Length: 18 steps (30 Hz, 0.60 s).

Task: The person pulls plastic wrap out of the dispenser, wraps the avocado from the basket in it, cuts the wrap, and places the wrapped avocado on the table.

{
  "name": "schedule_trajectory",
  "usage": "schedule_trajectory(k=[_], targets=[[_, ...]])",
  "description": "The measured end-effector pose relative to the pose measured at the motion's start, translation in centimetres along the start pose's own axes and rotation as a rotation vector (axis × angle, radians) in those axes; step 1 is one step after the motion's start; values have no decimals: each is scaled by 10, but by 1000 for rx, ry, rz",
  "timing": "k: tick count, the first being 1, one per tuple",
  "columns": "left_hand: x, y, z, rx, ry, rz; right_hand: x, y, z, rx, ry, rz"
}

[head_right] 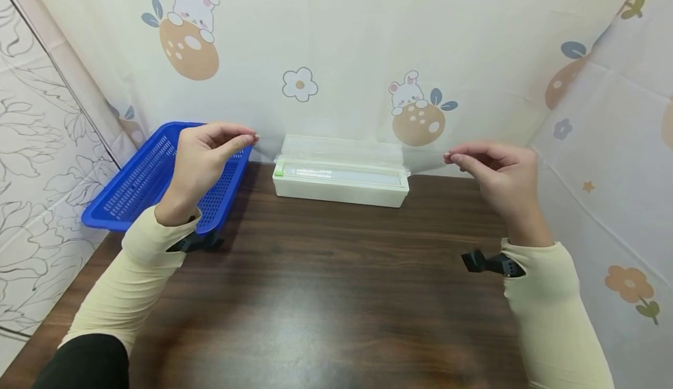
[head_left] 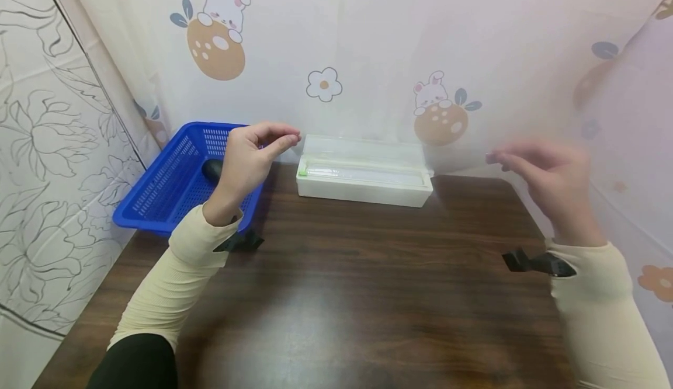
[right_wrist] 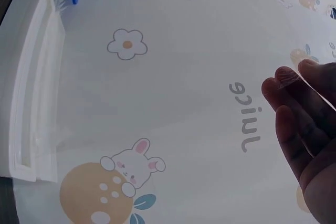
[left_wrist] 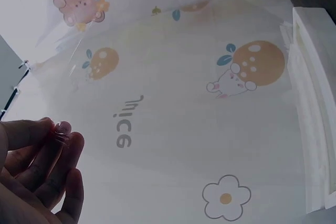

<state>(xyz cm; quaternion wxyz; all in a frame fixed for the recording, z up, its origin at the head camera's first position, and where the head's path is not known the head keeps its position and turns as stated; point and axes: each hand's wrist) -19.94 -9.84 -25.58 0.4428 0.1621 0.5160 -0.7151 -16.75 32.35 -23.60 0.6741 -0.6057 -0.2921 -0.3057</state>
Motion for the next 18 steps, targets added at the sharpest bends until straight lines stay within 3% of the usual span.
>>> schedule_trajectory(k=[3, 12, 18], targets=[[1, 8, 2, 19, -21, -2, 0, 8, 1, 35, -60, -9], [4, 37, 5, 53, -55, -43, 2, 35, 3, 115, 147, 64], [8, 54, 7, 122, -67, -82, 0, 53, 9, 212, 301, 77]])
Point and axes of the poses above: each hand's wrist, its own y-axis away from the middle knuckle, its own z-axis out of the back of the hand, x = y × z, and after that the axes turned 11 degrees about -y, right-handed
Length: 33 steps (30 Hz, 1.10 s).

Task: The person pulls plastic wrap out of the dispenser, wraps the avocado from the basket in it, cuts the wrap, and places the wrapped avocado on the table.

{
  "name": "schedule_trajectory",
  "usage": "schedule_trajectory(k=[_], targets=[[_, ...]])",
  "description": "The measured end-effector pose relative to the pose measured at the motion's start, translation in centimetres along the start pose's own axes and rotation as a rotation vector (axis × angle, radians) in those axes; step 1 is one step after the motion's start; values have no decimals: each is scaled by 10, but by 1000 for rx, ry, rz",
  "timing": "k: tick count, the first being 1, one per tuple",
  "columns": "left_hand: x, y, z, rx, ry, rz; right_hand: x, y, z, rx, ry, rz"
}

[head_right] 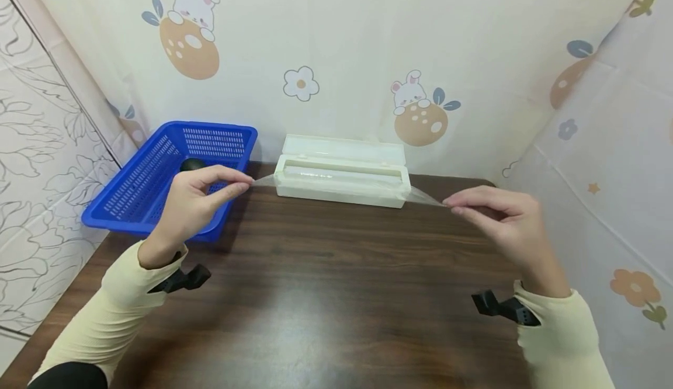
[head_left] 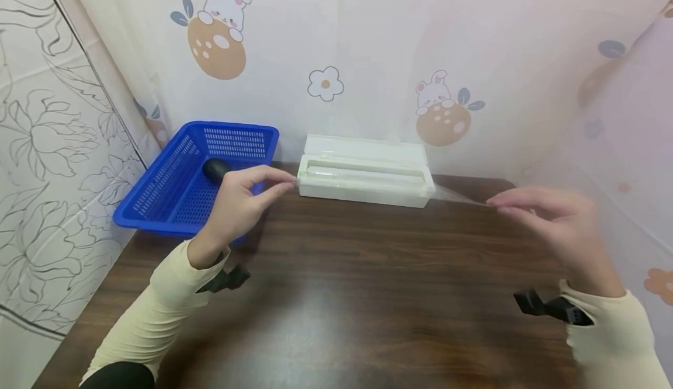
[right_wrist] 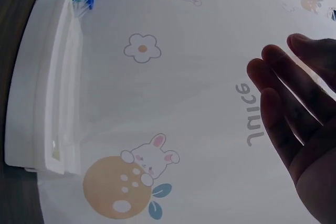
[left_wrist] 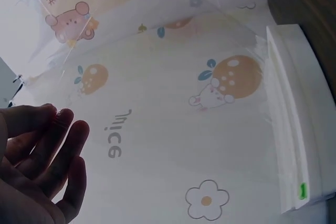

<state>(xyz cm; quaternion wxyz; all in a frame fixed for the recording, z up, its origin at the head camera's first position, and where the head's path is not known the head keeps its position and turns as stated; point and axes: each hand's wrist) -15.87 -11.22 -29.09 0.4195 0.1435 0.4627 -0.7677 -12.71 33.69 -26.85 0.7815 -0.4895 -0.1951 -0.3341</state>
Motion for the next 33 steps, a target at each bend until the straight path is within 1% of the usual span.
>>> schedule_trajectory(k=[4, 6, 8, 11, 13, 17, 19, 23, 27, 29, 31, 33], targets=[[2, 12, -1, 62, -9, -47, -3, 12, 2, 71, 60, 39], [3, 18, 0, 95, -26, -64, -4, 18, 2, 98, 65, 52], [6, 25, 0, 127, -38, -80, -6, 24, 1, 125, 46, 63], [10, 33, 0, 169, -40, -86, -8, 32, -2, 152, 37, 65], [12, 37, -2, 207, -33, -77, -9, 38, -4, 165, 26, 59], [18, 44, -4, 312, -6, -24, -13, 48, -9, 187, 32, 10], [21, 47, -6, 368, 10, 7, -15, 54, -11, 204, 15, -22], [26, 53, -10, 469, 10, 58, -20, 65, -15, 267, -21, -84], [33, 58, -16, 563, -9, 56, -26, 74, -20, 341, -50, -132], [38, 60, -20, 614, -7, 56, -30, 78, -24, 372, -84, -159], [43, 62, -25, 659, -11, 52, -35, 82, -28, 400, -110, -203], [49, 65, -30, 704, -3, 65, -41, 86, -32, 426, -129, -252]])
Point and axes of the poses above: each hand's wrist, its own y-axis away from the middle knuckle, its own z-axis out of the back of the hand, x = y × z, and after that the axes turned 11 degrees about -y, right-handed
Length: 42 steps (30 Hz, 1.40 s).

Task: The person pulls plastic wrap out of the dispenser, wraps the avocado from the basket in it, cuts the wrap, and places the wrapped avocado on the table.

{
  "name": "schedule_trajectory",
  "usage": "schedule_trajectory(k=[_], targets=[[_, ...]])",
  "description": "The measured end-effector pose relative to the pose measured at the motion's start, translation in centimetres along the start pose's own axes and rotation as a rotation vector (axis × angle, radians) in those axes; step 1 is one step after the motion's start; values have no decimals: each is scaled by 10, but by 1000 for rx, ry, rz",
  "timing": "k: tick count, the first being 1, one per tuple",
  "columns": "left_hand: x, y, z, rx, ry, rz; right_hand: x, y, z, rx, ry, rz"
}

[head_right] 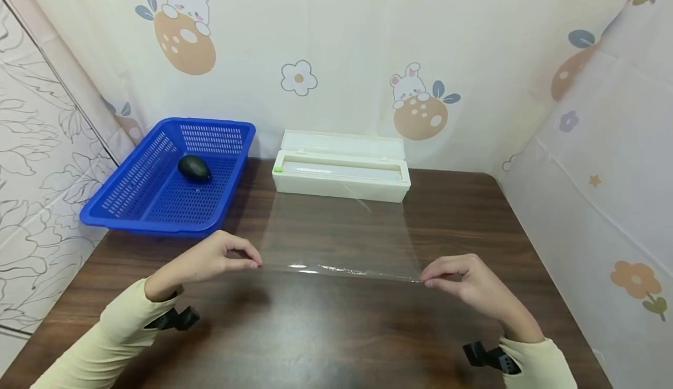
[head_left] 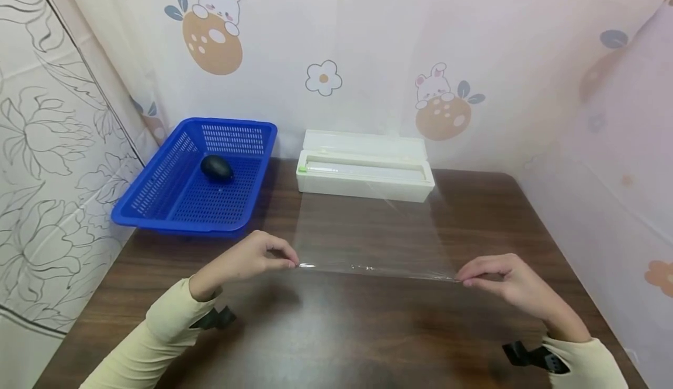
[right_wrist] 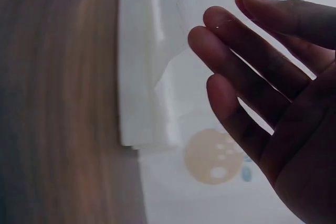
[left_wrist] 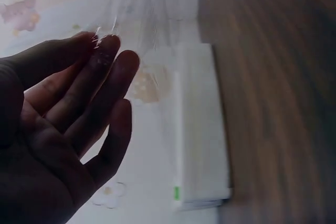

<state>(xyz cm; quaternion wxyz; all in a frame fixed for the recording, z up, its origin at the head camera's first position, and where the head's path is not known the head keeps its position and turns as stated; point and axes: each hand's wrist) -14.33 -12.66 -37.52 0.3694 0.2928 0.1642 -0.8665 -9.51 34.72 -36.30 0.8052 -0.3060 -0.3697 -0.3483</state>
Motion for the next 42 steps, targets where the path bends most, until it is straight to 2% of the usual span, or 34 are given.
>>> schedule_trajectory(k=[3, 11, 18, 27, 30, 35, 42], targets=[[9, -2, -9, 48, -2, 7, -9, 0, -6, 35, -10, -48], [34, -7, -32, 135, -28, 19, -36, -1, -23, 120, -11, -87], [47, -11, -47, 197, -44, 50, -50, -2, -38, 168, 65, -134], [48, -13, -56, 208, -67, 80, -53, -8, -49, 229, 181, -106], [48, -14, -57, 206, -96, 68, -53, -7, -52, 231, 214, -95], [46, -14, -60, 206, -182, 21, -50, -5, -58, 240, 337, -46], [41, -14, -62, 209, -286, -14, -44, 1, -66, 222, 463, -63]])
Point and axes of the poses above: each hand's wrist, its own y-axis away from the middle knuckle, its own z-axis out of the back of the hand, x = y × z, and after that the axes turned 11 degrees about -y, right-handed
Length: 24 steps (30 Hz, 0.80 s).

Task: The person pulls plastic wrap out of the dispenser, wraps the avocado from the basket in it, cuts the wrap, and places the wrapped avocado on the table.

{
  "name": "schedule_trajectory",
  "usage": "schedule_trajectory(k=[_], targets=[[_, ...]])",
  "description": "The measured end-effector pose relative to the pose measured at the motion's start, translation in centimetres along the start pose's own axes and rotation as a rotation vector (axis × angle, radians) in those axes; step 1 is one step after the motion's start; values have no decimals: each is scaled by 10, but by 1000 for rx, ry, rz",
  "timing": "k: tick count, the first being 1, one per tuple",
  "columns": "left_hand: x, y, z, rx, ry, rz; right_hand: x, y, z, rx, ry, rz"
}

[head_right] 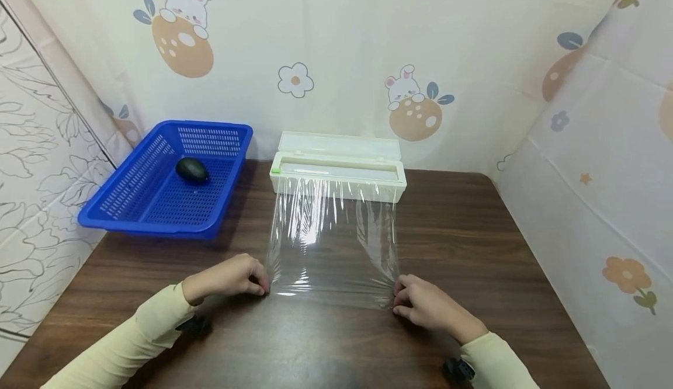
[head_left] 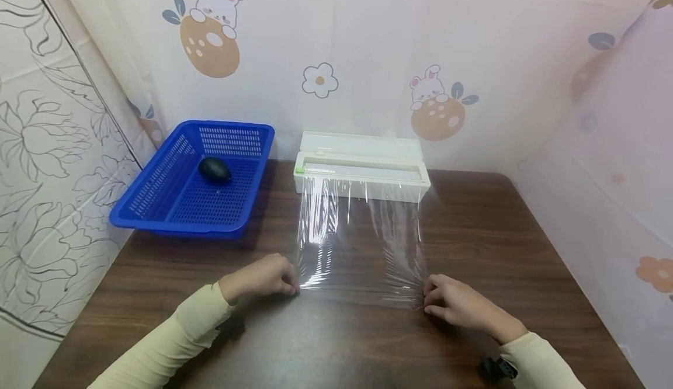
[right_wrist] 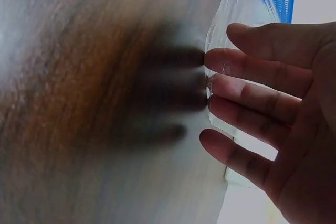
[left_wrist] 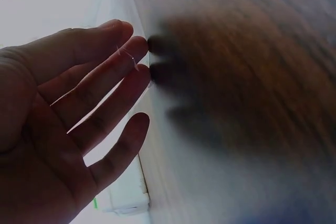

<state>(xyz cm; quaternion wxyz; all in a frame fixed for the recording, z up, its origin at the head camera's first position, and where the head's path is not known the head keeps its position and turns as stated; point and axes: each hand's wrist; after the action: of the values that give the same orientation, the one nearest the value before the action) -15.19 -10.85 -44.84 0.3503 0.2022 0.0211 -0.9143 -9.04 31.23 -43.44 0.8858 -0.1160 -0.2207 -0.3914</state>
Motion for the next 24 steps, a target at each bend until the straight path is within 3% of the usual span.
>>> schedule_trajectory(k=[6, 17, 24], targets=[[-1, -1, -1, -5, -52, -61, -3, 1, -2, -36, 24, 44], [-7, 3, 2, 30, -167, -103, -14, 2, -6, -34, -71, 36], [-8, 1, 4, 32, -92, -32, -14, 1, -4, -50, -99, 0]])
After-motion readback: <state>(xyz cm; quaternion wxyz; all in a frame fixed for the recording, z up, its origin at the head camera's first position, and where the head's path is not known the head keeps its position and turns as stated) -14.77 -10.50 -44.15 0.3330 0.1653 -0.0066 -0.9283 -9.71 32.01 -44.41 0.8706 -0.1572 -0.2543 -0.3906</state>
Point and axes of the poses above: each hand's wrist, its own y-axis away from the middle knuckle, its own z-axis out of the back of the hand, x = y × z, and after that the axes turned 11 degrees about -y, right-handed
